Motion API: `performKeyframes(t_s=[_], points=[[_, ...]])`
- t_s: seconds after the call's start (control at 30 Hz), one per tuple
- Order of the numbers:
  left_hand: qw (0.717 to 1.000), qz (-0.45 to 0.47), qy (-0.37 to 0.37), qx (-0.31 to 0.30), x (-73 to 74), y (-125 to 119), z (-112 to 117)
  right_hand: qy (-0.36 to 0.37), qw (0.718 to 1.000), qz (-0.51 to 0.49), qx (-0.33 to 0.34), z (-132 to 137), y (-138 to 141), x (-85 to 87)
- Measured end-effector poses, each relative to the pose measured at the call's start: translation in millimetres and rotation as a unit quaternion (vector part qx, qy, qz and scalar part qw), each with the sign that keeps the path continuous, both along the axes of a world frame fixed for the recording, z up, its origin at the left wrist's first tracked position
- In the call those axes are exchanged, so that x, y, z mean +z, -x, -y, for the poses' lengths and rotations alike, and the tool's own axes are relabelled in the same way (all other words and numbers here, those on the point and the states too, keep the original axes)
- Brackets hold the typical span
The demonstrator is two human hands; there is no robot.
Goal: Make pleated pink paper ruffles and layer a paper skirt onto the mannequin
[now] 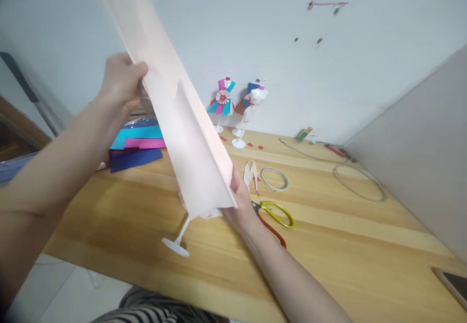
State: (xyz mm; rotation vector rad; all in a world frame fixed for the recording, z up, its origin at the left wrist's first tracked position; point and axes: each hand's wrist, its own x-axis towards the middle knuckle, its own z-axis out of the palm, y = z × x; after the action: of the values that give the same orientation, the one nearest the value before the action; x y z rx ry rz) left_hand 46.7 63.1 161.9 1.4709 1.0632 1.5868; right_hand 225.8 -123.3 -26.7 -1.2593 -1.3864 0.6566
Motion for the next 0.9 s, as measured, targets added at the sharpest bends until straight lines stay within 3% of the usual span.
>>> performKeyframes(t_s=[0.03,0.1,0.17,0.23,0.4,0.53,0.67,0.8,0.87,0.9], points=[[1.0,0.006,0.022,0.006,-16.5,0,-8,0.031,0.997,-0.076,-0.003,3,2,0.0],[0.995,0.024,0.099,0.009,-47.9,3,-23,0.103,0.964,-0.247,0.001,6,4,-2.1],[0.986,0.034,0.16,-0.008,-76.1,9,-34,0.18,0.93,-0.319,0.019,8,5,-5.8],[0.957,0.087,0.27,-0.062,-100.5,17,-40,0.242,0.911,-0.332,0.041,9,7,-9.3],[0.929,0.076,0.354,-0.073,-145.2,39,-40,0.288,0.927,-0.225,0.088,11,2,-8.0],[0.919,0.086,0.38,-0.058,-166.0,64,-39,0.308,0.93,-0.14,0.141,12,-2,0.1],[0.917,0.077,0.39,-0.015,-178.6,85,-44,0.35,0.902,-0.086,0.239,19,3,10.4],[0.93,0.069,0.361,0.019,-183.9,88,-39,0.325,0.871,0.05,0.364,30,-15,33.4],[0.937,0.065,0.343,0.008,-184.1,85,-31,0.321,0.879,0.119,0.33,35,-39,44.1],[0.94,0.061,0.336,-0.005,-184.0,83,-27,0.318,0.891,0.171,0.276,38,-53,46.8]])
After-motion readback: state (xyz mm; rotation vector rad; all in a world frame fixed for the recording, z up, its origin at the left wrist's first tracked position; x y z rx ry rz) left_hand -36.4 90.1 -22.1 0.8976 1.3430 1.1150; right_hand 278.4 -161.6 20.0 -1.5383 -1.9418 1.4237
